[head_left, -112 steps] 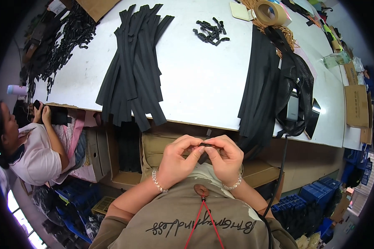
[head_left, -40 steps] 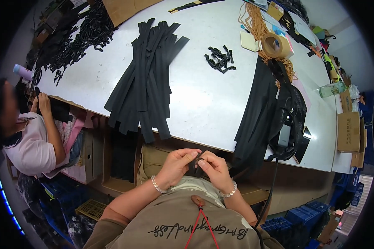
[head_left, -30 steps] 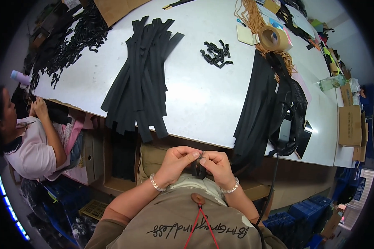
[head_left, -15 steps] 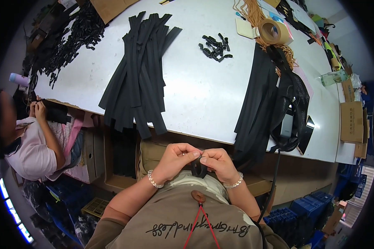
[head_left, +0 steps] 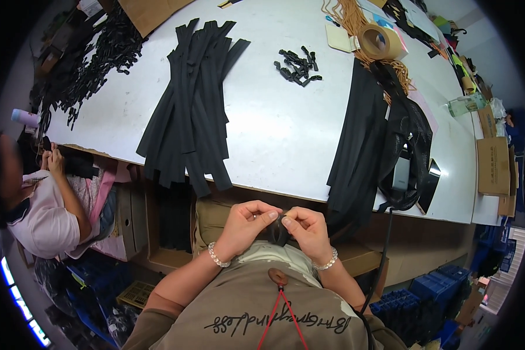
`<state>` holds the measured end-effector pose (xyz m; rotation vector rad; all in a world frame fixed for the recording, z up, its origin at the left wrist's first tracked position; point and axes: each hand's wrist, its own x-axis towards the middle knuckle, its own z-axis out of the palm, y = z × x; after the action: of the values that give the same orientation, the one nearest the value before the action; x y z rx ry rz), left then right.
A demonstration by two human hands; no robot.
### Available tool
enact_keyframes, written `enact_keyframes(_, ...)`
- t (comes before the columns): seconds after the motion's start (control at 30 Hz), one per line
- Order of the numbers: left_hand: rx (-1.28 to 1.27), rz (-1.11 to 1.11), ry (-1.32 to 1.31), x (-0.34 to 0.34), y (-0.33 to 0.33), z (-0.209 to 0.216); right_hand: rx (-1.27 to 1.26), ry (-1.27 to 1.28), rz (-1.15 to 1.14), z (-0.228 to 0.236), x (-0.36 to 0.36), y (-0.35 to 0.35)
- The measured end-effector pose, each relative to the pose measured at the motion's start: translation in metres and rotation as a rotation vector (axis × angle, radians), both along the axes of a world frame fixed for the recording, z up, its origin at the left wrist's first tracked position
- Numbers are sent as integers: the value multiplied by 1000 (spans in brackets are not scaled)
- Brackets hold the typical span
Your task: Manually attaching plastic buckles and clips to black nylon straps on a manufacturing assembly line.
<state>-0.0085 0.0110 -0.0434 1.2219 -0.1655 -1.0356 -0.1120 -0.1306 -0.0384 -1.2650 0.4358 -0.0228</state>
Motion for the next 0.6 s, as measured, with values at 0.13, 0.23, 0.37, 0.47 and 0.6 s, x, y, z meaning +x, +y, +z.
enact_keyframes(0.13, -17, 1, 7, -1, -1, 1, -97, -12, -85, 2, -1, 6)
enact_keyframes(0.23, -34, 14, -21, -1, -2, 2, -173, -24, -110, 4, 1, 9)
enact_keyframes(0.37, -20, 5, -93, -1, -1, 2, -249, -50, -137, 2, 2, 11)
enact_keyframes(0.47, -5, -2, -69, -3, -1, 2, -271, -62, -162, -1, 1, 13)
enact_keyframes(0.6, 38, -15, -51, -3, 1, -5, -227, -6, -168, -10, 0, 15)
